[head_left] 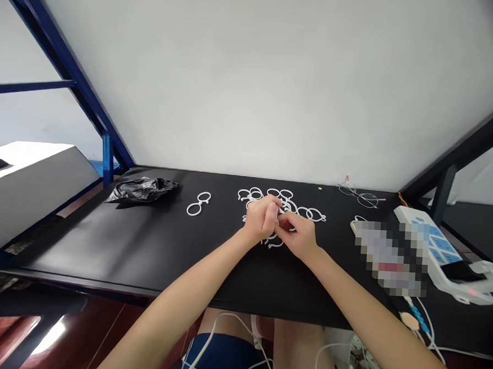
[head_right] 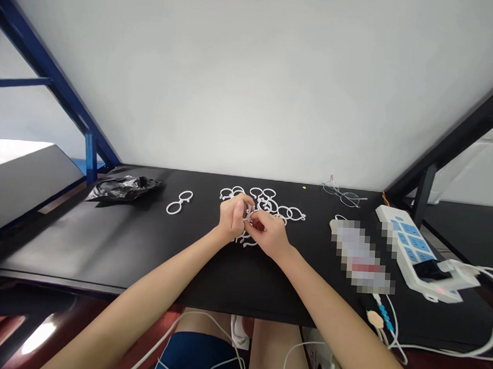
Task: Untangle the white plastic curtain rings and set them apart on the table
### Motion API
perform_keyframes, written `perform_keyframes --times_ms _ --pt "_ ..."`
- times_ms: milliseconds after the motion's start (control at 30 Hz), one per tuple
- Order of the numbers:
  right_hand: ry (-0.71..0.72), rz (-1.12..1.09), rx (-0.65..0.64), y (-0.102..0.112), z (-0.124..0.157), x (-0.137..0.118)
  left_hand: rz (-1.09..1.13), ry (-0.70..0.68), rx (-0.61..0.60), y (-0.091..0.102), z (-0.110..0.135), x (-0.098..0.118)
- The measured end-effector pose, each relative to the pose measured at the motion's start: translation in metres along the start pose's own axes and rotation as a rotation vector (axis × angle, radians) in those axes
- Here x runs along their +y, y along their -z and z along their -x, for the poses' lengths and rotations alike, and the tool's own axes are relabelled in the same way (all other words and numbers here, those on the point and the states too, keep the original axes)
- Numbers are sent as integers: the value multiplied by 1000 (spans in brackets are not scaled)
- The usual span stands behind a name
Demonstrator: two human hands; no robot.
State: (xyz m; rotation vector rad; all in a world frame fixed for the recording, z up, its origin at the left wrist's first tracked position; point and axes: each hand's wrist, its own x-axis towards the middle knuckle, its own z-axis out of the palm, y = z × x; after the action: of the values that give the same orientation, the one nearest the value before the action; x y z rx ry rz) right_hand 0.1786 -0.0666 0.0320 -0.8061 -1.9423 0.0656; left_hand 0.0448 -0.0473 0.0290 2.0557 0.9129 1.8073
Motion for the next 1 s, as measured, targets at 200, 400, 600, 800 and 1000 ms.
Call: perform_keyframes --times_ms 200,400,600,800,1000 --pt "-19 27 39 -2 -1 -2 -31 12 9 2 1 -3" --pt "-28 -15 51 -4 0 -2 -44 35 28 6 3 -3" --pt "-140 -63 86 -6 4 -3 -89 15 60 8 1 -1" --pt "-184 -192 22 -11 9 -1 -162 16 86 9 -2 -3" --pt "-139 -161 113 -10 7 -3 -161 11 85 7 -1 -5"
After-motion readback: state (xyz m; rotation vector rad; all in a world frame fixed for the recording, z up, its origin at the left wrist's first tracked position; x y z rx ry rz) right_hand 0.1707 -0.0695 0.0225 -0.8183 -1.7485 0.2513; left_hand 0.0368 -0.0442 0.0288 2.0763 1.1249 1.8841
